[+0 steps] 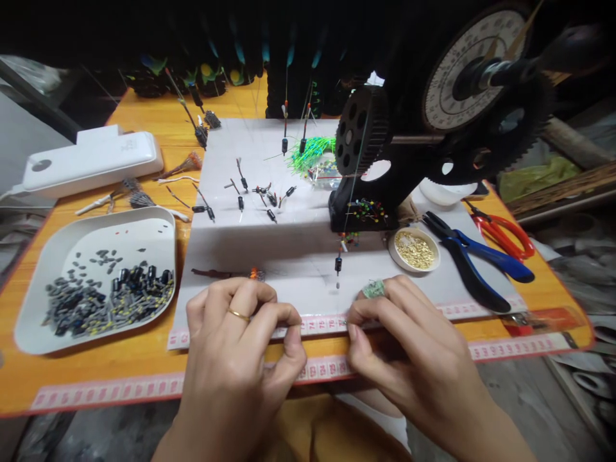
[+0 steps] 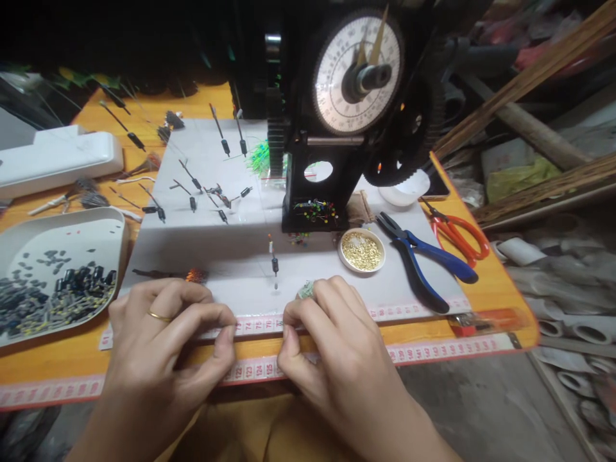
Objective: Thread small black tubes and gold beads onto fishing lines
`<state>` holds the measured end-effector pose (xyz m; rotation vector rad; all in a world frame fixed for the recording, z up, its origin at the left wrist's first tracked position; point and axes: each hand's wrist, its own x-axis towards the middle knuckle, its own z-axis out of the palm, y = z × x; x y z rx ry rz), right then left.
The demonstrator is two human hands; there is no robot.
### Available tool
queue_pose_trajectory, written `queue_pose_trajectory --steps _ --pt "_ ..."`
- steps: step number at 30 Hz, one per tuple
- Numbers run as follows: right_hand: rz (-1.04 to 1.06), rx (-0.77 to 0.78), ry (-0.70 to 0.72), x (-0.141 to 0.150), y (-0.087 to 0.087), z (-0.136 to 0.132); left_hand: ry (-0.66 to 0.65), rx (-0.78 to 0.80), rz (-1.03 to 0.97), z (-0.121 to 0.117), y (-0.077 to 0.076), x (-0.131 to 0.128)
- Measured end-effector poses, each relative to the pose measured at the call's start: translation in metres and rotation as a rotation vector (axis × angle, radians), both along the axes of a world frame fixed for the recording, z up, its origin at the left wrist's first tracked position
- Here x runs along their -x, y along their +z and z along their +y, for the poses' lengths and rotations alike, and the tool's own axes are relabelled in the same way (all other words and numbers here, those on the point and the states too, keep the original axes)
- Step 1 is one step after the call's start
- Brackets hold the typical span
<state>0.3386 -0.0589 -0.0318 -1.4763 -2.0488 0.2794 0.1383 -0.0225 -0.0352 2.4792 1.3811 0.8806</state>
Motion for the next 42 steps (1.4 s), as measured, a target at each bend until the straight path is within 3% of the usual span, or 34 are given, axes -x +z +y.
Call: queue_pose_trajectory --steps 14,42 --pt "-0.037 0.017 -0.020 0.0037 -0.0019 -0.0033 0.041 0.033 -0.026 -0.0002 0.0030 -0.0023" --pt "-0.053 0.006 -0.021 0.0054 -0.0022 -0.0005 -0.009 0.046 0.005 0.0017 0.0033 -0.0005"
